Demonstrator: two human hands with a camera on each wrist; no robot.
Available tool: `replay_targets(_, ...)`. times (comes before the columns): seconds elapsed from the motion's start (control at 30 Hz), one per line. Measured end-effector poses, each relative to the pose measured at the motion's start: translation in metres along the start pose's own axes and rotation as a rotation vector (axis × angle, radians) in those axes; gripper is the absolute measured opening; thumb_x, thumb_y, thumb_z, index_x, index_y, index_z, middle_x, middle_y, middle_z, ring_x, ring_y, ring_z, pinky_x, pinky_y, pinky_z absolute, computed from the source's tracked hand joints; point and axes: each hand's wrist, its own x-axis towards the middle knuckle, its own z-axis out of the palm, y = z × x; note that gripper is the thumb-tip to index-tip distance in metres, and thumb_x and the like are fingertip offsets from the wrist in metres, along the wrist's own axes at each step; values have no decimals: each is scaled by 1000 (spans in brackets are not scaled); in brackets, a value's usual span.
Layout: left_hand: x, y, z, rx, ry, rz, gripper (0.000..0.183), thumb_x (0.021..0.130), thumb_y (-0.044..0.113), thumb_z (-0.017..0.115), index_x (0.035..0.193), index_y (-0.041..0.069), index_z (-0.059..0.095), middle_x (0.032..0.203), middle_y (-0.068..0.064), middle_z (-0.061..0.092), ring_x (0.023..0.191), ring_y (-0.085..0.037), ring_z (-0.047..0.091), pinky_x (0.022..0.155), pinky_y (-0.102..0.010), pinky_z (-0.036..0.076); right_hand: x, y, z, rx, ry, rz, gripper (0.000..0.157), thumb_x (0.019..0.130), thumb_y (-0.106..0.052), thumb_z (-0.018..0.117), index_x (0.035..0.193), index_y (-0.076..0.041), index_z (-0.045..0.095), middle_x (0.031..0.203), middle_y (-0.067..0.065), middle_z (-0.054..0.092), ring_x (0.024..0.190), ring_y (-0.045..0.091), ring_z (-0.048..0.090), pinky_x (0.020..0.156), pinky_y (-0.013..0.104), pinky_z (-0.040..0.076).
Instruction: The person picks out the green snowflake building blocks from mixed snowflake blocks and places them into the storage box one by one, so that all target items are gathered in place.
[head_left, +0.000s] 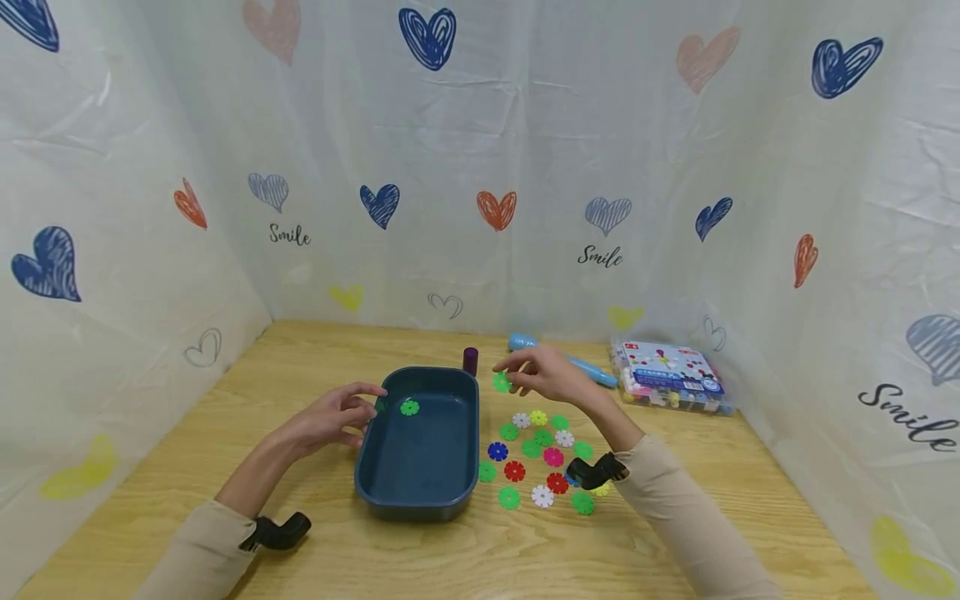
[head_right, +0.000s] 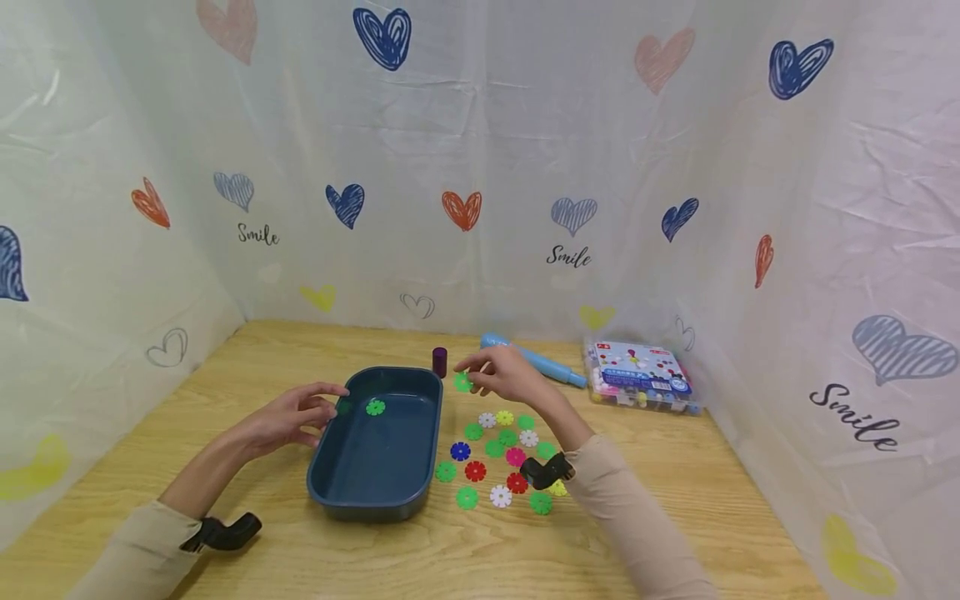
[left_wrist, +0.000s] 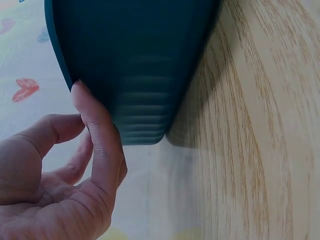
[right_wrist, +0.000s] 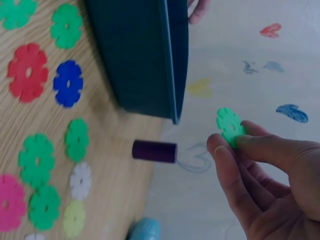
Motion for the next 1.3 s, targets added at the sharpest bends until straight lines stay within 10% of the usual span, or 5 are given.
replay_targets(0.7, 5, 2, 1, 5, 1, -5, 50, 102, 16, 52, 145, -2, 32, 110, -15, 53, 83, -15, 56, 65, -25, 56, 78, -27, 38, 88, -166, -40, 25, 98, -5, 55, 120, 0, 67, 98, 19, 73, 82, 30, 73, 73, 38, 60)
replay_targets(1.3, 0, 0, 1, -2, -11, -3, 51, 103, 18, 49, 147, 0, 30, 111, -16, 53, 85, -17, 56, 68, -30, 57, 109, -30, 78, 202, -300, 122, 24, 95, 1, 58, 117, 2, 69, 99, 22, 73, 82, 29, 74, 79, 42, 59)
